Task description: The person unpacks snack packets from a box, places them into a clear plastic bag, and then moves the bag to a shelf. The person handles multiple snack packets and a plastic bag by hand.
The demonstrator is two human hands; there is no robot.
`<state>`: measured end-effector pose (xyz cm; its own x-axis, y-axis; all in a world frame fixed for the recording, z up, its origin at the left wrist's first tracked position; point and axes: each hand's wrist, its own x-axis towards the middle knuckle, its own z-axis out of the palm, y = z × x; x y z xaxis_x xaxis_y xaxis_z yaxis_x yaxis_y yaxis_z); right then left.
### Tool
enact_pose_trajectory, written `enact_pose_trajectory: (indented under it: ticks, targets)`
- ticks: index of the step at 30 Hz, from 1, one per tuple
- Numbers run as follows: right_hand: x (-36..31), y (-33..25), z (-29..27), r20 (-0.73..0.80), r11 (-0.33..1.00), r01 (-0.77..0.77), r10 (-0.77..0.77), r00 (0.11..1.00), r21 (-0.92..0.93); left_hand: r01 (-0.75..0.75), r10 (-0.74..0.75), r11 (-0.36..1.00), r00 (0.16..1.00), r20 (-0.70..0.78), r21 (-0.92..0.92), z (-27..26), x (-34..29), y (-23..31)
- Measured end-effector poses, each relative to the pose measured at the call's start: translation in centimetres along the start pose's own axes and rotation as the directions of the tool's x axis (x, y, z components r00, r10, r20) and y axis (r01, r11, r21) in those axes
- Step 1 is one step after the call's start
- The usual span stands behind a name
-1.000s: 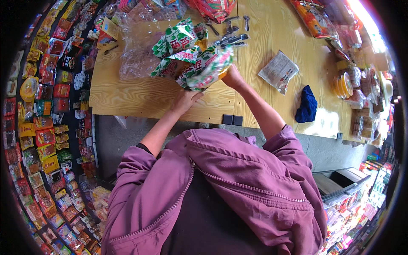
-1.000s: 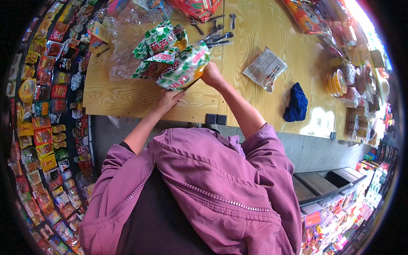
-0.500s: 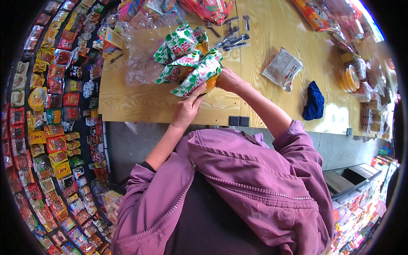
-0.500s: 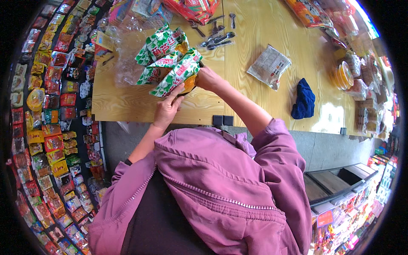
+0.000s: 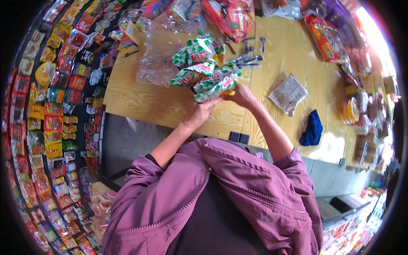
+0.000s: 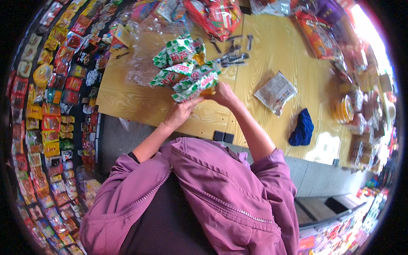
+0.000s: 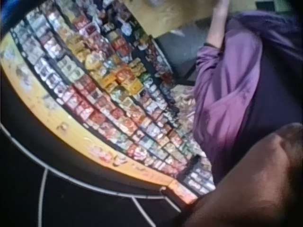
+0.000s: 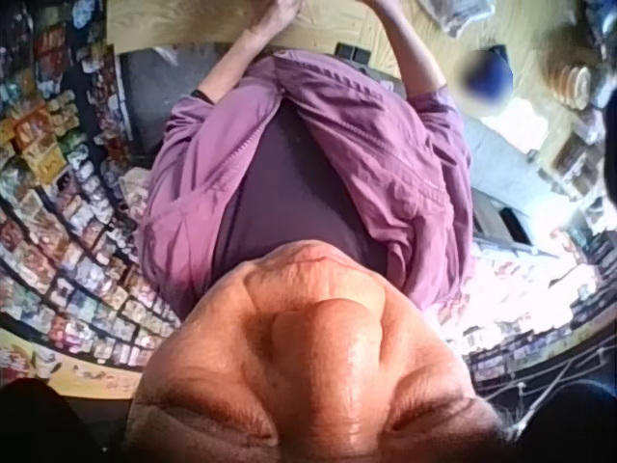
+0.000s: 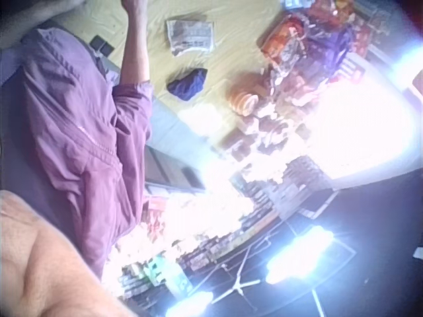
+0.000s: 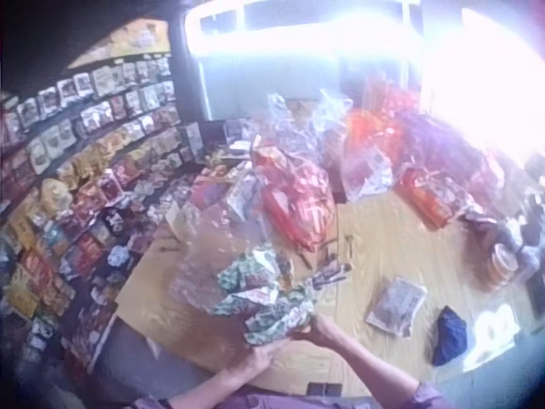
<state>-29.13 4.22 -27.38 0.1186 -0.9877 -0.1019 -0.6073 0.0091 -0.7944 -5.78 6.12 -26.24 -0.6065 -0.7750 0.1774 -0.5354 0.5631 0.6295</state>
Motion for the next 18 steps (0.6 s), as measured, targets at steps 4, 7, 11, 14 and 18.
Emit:
enact_pose_trajectory:
  ticks: [4,7,11,14,18]
  targets:
    - [-3.2,0.0,-0.6,-0.061,0.986,-0.003,0.013,0.998,0.164,0.079,0.001,0.963,0.956,0.294,-0.258,-3.1,-2.6,-2.4]
    - [-6.5,1.2,-2.0,-0.192,0.911,-0.159,0.246,0.950,0.380,0.447,-0.365,0.830,0.888,0.281,-0.334,-8.1,-4.4,-7.6]
    - [-10.1,6.2,-3.2,-0.191,0.870,-0.302,0.397,0.898,0.389,0.356,-0.373,0.927,0.831,-0.412,-0.121,-14.4,-0.9,-18.5]
    - [-11.0,5.6,-3.9,-0.163,0.819,-0.390,0.491,0.856,0.421,0.436,-0.391,0.900,0.773,-0.500,-0.031,-16.9,4.3,-25.3]
    - [-11.9,3.5,-3.8,-0.203,0.797,-0.379,0.515,0.833,0.470,0.786,-0.709,0.617,0.581,-0.401,0.047,-15.7,9.4,-27.3]
